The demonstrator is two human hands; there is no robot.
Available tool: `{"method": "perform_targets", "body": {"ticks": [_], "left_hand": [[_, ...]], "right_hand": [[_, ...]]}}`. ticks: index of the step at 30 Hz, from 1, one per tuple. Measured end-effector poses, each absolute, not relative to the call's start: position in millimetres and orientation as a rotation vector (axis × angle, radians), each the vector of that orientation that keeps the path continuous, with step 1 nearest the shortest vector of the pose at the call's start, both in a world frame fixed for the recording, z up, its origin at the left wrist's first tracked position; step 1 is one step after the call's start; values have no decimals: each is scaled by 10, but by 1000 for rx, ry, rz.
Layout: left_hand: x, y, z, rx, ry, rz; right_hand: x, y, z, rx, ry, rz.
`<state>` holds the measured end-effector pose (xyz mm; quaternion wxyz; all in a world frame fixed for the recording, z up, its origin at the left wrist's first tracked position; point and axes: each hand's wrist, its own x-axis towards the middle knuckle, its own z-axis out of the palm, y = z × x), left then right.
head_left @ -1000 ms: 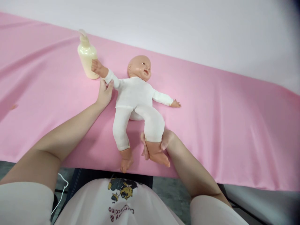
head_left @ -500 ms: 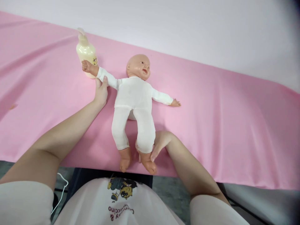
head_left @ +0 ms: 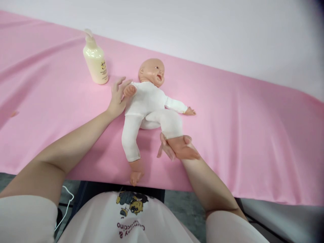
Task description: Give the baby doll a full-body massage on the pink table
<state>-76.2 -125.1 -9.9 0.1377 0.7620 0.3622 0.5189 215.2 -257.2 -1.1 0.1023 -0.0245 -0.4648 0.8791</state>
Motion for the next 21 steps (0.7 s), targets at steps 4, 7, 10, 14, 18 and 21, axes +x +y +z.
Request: {"method": "perform_targets", "body": {"ticks": [4, 7, 10, 14, 18, 21], "left_hand": [[-712, -1309, -57, 2393, 1017, 1362], [-690, -1305, -58, 2513, 957, 1285], [-693, -1293, -69, 2560, 974, 1247], [-709, -1293, -70, 2538, 987, 1247], [-728, -1273, -68, 2428, 1002, 1303], [-758, -1199, -127, 2274, 981, 1377]], "right_hand": [[2124, -2621, 39, -354, -1018, 2273], [2043, -2626, 102, -651, -928, 2201], [1997, -2622, 154, -822, -887, 2157], [2008, -2629, 160, -753, -938, 2181], [2061, -2643, 54, -542, -1069, 2218], [2101, -2649, -80, -406, -1124, 2312]]}}
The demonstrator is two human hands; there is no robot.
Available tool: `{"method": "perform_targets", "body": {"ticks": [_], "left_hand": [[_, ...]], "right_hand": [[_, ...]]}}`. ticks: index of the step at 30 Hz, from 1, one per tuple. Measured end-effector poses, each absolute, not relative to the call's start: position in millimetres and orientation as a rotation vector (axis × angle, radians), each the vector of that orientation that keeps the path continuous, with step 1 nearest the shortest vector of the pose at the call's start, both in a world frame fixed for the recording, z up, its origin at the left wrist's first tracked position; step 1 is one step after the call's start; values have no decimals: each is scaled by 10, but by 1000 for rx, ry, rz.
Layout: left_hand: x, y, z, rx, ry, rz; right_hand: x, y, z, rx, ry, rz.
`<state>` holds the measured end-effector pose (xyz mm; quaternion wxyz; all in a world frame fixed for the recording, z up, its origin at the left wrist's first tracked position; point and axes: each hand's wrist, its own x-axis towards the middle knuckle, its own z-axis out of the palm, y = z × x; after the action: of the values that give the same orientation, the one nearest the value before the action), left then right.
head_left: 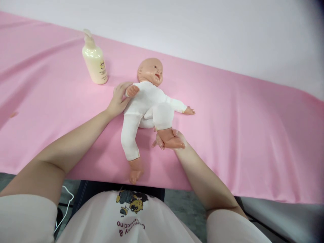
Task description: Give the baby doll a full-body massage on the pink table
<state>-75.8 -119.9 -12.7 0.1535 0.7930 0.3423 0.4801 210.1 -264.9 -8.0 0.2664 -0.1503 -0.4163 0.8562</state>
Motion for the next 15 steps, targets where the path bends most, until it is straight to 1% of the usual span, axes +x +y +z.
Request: {"method": "perform_targets", "body": {"ticks": [4, 6, 8, 10, 13, 15], "left_hand": [[-814, -1047, -287, 1951, 1012, 1493], [-841, -981, -355, 1792, 1050, 1535], [-859, -931, -395, 1684, 1061, 1562], [-866, -888, -413, 1642, 1031, 1580], [-866, -829, -428, 1595, 969, 1585], [-866, -802, -439, 1529, 962, 1590]], "right_hand": [[2093, -2647, -182, -22, -1175, 2564], [2062, -2653, -149, 155, -1247, 2711], [2026, -2673, -64, 215, -1368, 2820], [1997, -2706, 44, 66, -1551, 2820], [1970, -2753, 162, -295, -1769, 2670], [1963, -2765, 175, -347, -1813, 2625]]}}
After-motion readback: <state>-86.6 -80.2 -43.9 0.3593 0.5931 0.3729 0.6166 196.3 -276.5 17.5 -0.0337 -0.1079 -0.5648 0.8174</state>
